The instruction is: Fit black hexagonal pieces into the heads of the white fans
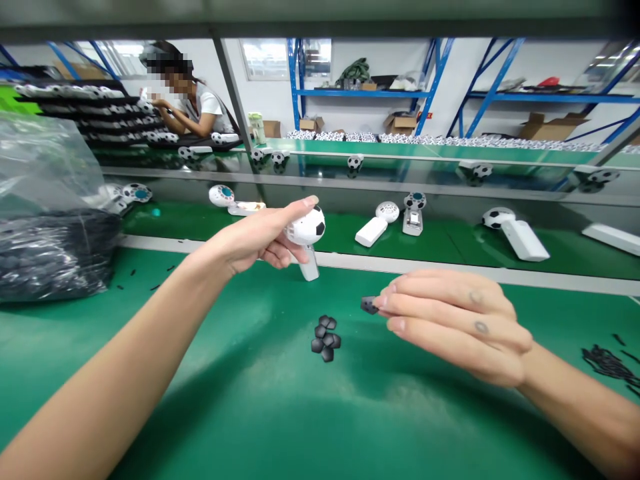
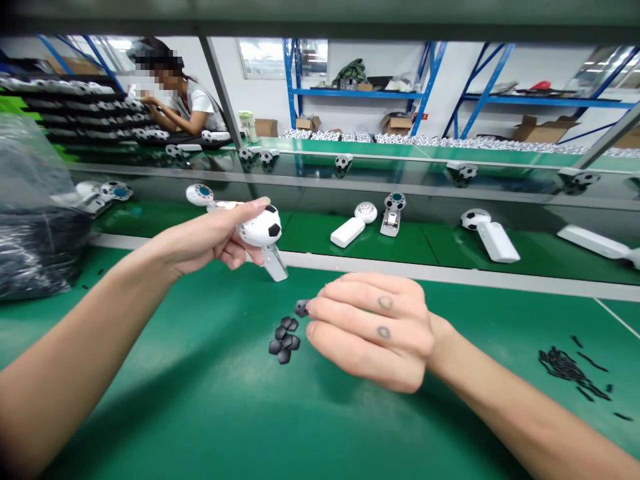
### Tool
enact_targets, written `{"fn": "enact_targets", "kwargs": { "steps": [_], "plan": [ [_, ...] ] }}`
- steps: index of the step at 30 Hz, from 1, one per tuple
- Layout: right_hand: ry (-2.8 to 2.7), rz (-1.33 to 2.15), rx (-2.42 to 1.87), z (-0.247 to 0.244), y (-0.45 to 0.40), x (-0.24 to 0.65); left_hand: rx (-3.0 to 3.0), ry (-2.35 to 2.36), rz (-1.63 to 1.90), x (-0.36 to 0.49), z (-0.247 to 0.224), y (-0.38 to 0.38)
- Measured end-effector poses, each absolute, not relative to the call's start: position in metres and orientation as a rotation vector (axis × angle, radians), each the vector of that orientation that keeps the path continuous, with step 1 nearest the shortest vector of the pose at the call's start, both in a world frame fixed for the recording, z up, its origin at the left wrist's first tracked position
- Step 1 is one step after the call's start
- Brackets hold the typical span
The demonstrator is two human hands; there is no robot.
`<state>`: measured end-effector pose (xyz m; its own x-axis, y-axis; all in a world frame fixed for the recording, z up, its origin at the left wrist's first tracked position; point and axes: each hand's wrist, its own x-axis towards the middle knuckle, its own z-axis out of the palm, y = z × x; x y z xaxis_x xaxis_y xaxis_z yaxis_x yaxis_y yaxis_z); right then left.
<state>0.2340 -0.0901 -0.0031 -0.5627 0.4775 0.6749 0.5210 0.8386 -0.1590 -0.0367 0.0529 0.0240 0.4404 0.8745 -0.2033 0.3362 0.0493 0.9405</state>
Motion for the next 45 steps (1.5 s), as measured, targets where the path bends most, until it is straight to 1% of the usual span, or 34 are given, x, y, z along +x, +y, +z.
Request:
{"fn": "enact_targets", "kwargs": {
  "steps": [4, 6, 8, 11, 16, 22, 25, 30, 34, 39, 45],
  "plan": [
    [-2.099, -0.161, -0.784, -0.006, -0.081, 0.226, 1.372, 0.909, 0.643, -0.027, 0.021, 0.043],
    [-1.985, -0.148, -0.845, -0.004, -0.077, 0.223, 1.307, 0.783, 0.699, -0.018, 0.018, 0.035],
    [-1.859, -0.004, -0.949, 0.002, -0.076, 0.223, 1.31, 0.702, 0.748, -0.009, 0.012, 0.028],
    [-1.654, 0.339, -1.064, 0.011, -0.075, 0.226, 1.454, 0.661, 0.79, 0.0, 0.004, 0.019],
    [-1.514, 0.864, -1.105, 0.018, -0.067, 0.232, 1.792, 0.61, 0.729, 0.008, -0.006, 0.007],
    [-1.511, 1.149, -1.164, 0.016, -0.06, 0.238, 2.073, 0.657, 0.689, 0.01, -0.01, -0.005],
    [-1.55, 1.189, -1.217, 0.014, -0.061, 0.24, 2.138, 0.659, 0.635, 0.01, -0.009, -0.008],
    [-1.618, 1.151, -1.297, 0.012, -0.063, 0.242, 2.214, 0.678, 0.566, 0.013, -0.01, -0.012],
    [-1.541, 1.142, -1.331, 0.011, -0.064, 0.24, 2.261, 0.716, 0.608, 0.017, -0.013, -0.015],
    [-1.388, 1.194, -1.262, 0.011, -0.063, 0.236, 2.187, 0.789, 0.685, 0.019, -0.014, -0.017],
    [-1.372, 1.261, -1.216, 0.012, -0.064, 0.237, 2.187, 0.777, 0.743, 0.019, -0.014, -0.018]
  ]
}}
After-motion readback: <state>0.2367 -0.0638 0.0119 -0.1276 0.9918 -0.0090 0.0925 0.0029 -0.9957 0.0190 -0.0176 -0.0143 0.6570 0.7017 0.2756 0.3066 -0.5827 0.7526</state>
